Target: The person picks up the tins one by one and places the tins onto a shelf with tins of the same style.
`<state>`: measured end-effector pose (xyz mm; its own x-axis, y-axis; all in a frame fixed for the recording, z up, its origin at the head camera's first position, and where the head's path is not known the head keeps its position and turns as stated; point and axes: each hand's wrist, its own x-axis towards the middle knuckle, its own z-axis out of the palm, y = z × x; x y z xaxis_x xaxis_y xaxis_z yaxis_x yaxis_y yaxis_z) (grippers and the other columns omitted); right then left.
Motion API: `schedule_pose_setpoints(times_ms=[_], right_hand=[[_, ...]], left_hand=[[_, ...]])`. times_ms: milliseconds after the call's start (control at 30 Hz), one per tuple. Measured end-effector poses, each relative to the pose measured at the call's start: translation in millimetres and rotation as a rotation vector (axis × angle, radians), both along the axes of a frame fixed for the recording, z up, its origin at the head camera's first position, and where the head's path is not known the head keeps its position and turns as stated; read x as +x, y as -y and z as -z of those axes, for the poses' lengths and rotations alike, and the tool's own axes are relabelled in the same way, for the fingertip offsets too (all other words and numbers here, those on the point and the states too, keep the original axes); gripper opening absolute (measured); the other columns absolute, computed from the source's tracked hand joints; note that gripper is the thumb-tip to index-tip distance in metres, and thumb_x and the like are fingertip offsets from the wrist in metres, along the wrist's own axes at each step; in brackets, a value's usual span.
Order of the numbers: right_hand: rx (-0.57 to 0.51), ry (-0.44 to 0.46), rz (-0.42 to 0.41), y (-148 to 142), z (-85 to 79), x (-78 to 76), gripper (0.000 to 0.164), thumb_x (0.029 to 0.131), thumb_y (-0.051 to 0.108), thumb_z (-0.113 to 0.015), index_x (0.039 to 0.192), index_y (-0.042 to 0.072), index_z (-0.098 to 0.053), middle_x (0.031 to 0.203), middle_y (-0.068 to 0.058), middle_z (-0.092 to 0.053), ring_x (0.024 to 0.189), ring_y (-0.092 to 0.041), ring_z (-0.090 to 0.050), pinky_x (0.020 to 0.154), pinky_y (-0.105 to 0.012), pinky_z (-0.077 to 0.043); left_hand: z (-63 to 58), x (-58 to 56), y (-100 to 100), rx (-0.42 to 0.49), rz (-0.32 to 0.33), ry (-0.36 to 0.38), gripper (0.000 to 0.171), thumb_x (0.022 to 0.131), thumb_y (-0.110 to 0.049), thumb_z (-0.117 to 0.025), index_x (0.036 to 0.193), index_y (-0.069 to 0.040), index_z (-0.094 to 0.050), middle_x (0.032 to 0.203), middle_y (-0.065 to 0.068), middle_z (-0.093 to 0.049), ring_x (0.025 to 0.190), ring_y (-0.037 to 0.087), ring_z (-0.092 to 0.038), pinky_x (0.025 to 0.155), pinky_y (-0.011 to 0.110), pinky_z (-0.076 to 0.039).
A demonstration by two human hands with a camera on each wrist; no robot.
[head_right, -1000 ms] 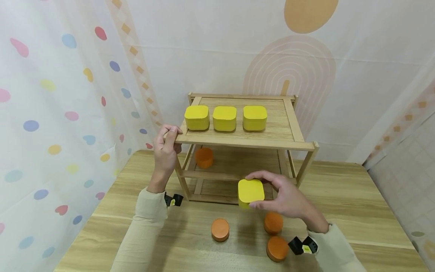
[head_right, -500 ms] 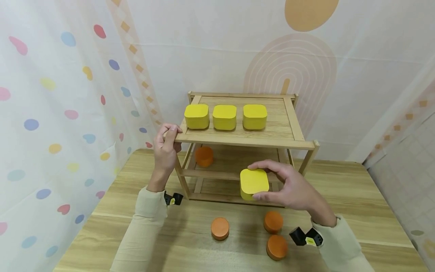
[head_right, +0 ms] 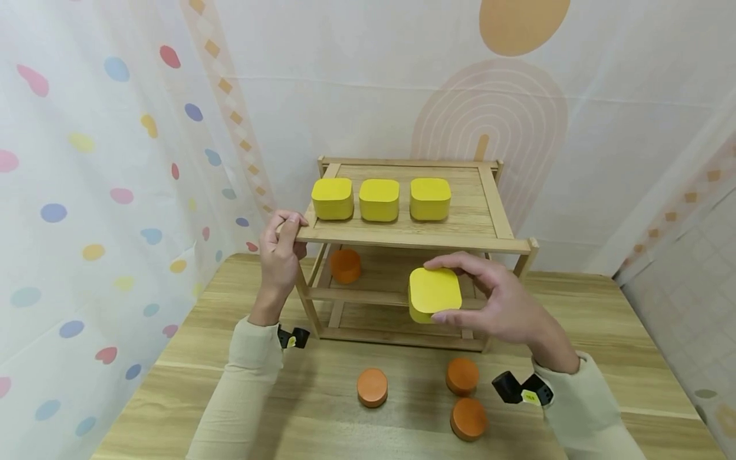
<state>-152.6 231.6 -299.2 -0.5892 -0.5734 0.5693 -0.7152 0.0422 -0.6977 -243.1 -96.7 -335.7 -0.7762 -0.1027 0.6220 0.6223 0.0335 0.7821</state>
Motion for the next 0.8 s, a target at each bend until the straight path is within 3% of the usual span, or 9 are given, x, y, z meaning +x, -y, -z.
schedule_pose_setpoints(times_ms=[167,367,567,800], right_hand=[[-0.077,-0.023,0.011,-9,-16.4,-3.1,0.061,0.07,-0.023,-0.074,0.126,-0.018,-0.051,0.126,-0.004,-0.063,0.097,-0.012,-0.06,0.084,-0.018,-0.05],[-0.152,0.042,0.06,-16,-34.6,-5.3,0.064,0.067,-0.031,-0.067,0.128,-0.018,-0.051,0.125,-0.006,-0.064,0.092,-0.015,-0.06,0.073,-0.018,-0.053],[-0.241,0.032,0.102,-18,-48.4,-21.1,0.062,0.067,-0.033,-0.063,0.126,-0.015,-0.056,0.118,-0.013,-0.067,0.088,-0.018,-0.06,0.079,-0.02,-0.05],[-0.304,0.191,0.192,-22,-62.5,-36.7,0.056,0.078,-0.029,-0.058,0.129,-0.006,-0.059,0.12,-0.011,-0.064,0.091,-0.017,-0.061,0.075,-0.018,-0.052]], left_hand=[[0.2,-0.7,0,-0.003,-0.003,0.003,0.033,0.104,-0.025,-0.045,0.093,0.004,-0.057,0.056,0.001,-0.039,0.048,0.014,-0.035,0.045,0.023,-0.031],[1.5,-0.7,0,0.0,-0.003,0.009,0.033,0.104,-0.025,-0.045,0.094,0.004,-0.057,0.057,0.003,-0.039,0.049,0.016,-0.035,0.046,0.022,-0.03],[2.1,-2.3,1,0.005,0.0,0.013,0.033,0.104,-0.025,-0.045,0.093,0.004,-0.057,0.057,0.003,-0.039,0.049,0.018,-0.035,0.046,0.022,-0.03],[3.3,-3.2,1,-0.006,-0.003,0.012,0.033,0.105,-0.025,-0.045,0.093,0.004,-0.057,0.056,0.003,-0.039,0.048,0.016,-0.035,0.046,0.023,-0.03]])
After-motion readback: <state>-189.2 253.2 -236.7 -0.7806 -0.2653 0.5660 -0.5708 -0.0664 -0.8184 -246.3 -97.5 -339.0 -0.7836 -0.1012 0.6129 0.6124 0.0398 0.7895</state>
